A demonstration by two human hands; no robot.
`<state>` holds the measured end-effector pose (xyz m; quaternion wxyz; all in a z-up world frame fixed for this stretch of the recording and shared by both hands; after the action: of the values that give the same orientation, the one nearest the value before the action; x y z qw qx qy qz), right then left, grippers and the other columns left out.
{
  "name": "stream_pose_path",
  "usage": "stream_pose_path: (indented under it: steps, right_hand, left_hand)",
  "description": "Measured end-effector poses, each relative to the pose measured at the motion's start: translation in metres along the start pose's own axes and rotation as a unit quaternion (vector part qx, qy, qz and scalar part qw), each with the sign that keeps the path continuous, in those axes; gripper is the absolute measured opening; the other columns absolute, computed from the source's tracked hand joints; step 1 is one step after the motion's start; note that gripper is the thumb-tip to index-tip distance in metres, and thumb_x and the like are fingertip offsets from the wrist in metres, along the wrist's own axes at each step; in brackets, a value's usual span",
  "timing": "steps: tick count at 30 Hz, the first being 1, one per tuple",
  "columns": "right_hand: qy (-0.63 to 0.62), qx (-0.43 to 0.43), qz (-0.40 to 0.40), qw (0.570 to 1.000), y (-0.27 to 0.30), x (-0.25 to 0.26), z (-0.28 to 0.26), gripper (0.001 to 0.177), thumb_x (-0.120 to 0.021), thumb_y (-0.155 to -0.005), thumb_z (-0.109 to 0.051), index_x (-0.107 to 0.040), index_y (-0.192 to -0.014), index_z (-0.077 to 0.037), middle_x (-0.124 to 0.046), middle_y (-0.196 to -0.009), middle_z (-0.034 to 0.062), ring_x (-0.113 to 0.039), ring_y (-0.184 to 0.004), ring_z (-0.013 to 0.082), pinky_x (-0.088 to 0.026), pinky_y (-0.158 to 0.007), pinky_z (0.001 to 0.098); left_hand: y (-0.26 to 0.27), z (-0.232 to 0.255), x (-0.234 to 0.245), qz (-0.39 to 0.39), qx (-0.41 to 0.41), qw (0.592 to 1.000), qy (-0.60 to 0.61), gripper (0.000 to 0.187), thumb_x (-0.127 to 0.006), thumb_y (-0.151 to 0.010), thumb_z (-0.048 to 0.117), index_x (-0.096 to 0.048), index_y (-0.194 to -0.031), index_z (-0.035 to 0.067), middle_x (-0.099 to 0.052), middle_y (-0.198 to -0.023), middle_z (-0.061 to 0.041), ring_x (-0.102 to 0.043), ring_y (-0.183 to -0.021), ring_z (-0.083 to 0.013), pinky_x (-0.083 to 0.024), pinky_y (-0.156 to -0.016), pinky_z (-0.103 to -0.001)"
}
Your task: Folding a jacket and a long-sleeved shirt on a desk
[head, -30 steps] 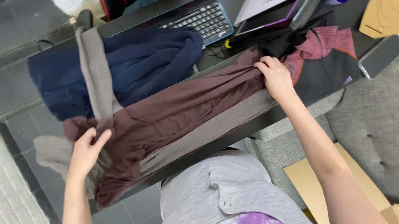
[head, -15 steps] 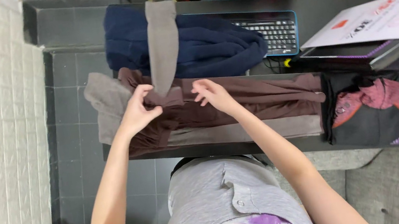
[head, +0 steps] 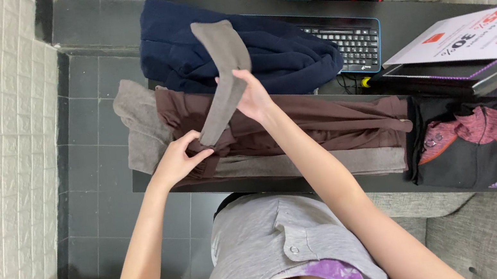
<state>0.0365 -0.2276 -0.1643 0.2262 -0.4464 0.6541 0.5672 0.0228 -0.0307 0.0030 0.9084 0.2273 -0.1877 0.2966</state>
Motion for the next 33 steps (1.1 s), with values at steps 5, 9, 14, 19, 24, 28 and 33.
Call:
stream_pose_path:
  steps: [5,9,14,19,24,28,33]
  right_hand:
    - [-0.093,0.127,-0.013,0.988,0.071,-0.017,-0.065,0.034,-0.074,-0.094,-0.029,-0.075,-0.12,-0.007,-0.076,-0.124,0.0145,-0.075,-0.111,0.028,-0.058,-0.102,0.0427]
    - [-0.143,0.257,0.021,0.956,0.138,0.034,-0.131,0.041,-0.078,-0.094,-0.03,-0.074,-0.124,-0.004,-0.073,-0.13,0.0151,-0.07,-0.122,0.0326,-0.055,-0.111,0.0496]
    - [-0.089,0.35,0.072,0.93,0.24,0.104,-0.168,0.047,-0.08,-0.096,-0.034,-0.069,-0.133,-0.008,-0.069,-0.139,0.0128,-0.065,-0.131,0.034,-0.047,-0.119,0.0516]
    - [0.019,0.452,0.057,0.89,0.305,0.197,-0.172,0.047,-0.054,-0.113,-0.023,-0.047,-0.159,-0.017,-0.077,-0.116,0.0018,-0.071,-0.118,0.0165,-0.057,-0.115,0.0359]
    - [-0.097,0.411,0.206,0.883,0.312,0.295,-0.128,0.022,-0.066,-0.105,-0.016,-0.072,-0.126,-0.013,-0.077,-0.11,0.0054,-0.077,-0.104,0.0232,-0.065,-0.099,0.051]
    - [-0.138,0.432,0.245,0.857,0.334,0.321,-0.128,0.017,-0.064,-0.105,-0.012,-0.071,-0.12,-0.015,-0.077,-0.113,0.0104,-0.076,-0.11,0.0294,-0.064,-0.099,0.0575]
    - [-0.121,0.44,0.281,0.844,0.339,0.339,-0.13,0.022,-0.068,-0.103,-0.013,-0.071,-0.124,-0.016,-0.076,-0.118,0.015,-0.077,-0.106,0.0332,-0.065,-0.091,0.0601]
  left_hand:
    - [-0.004,-0.006,0.005,-0.042,0.033,0.998,-0.015,0.047,-0.08,-0.094,0.028,-0.063,-0.128,0.001,-0.067,-0.131,-0.03,-0.056,-0.133,-0.0483,-0.045,-0.109,-0.056]
    - [-0.017,-0.028,0.007,-0.031,-0.02,0.998,-0.053,0.046,-0.081,-0.092,0.024,-0.068,-0.125,-0.006,-0.069,-0.127,-0.03,-0.061,-0.128,-0.0467,-0.047,-0.11,-0.053]
    - [-0.041,-0.059,0.026,0.007,-0.093,0.99,-0.109,0.041,-0.084,-0.091,0.024,-0.072,-0.122,0.001,-0.073,-0.121,-0.021,-0.066,-0.123,-0.0384,-0.051,-0.107,-0.046]
    - [-0.057,-0.052,0.036,-0.014,-0.035,0.996,-0.084,0.034,-0.076,-0.101,0.024,-0.073,-0.126,0.001,-0.073,-0.125,-0.02,-0.06,-0.132,-0.0354,-0.046,-0.111,-0.047]
    - [-0.072,-0.013,0.014,-0.087,-0.011,0.993,-0.079,0.038,-0.073,-0.103,0.029,-0.073,-0.128,0.001,-0.072,-0.128,-0.022,-0.057,-0.135,-0.0405,-0.041,-0.116,-0.051]
    - [-0.087,-0.022,0.011,-0.108,0.007,0.99,-0.086,0.034,-0.07,-0.106,0.03,-0.074,-0.128,0.004,-0.071,-0.13,-0.02,-0.055,-0.138,-0.0367,-0.038,-0.119,-0.051]
    - [-0.091,-0.015,0.008,-0.087,-0.005,0.987,-0.135,0.039,-0.073,-0.104,0.031,-0.074,-0.128,0.001,-0.07,-0.129,-0.026,-0.058,-0.132,-0.0443,-0.044,-0.112,-0.054]
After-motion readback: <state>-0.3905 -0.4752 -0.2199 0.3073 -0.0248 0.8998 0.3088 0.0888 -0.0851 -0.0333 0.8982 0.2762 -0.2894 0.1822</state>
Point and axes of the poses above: each hand's wrist, its own y-axis away from the middle knuckle, its own x-axis out of the back of the hand, z = x × y, the point moved 9 cm from there along -y, towards the middle knuckle
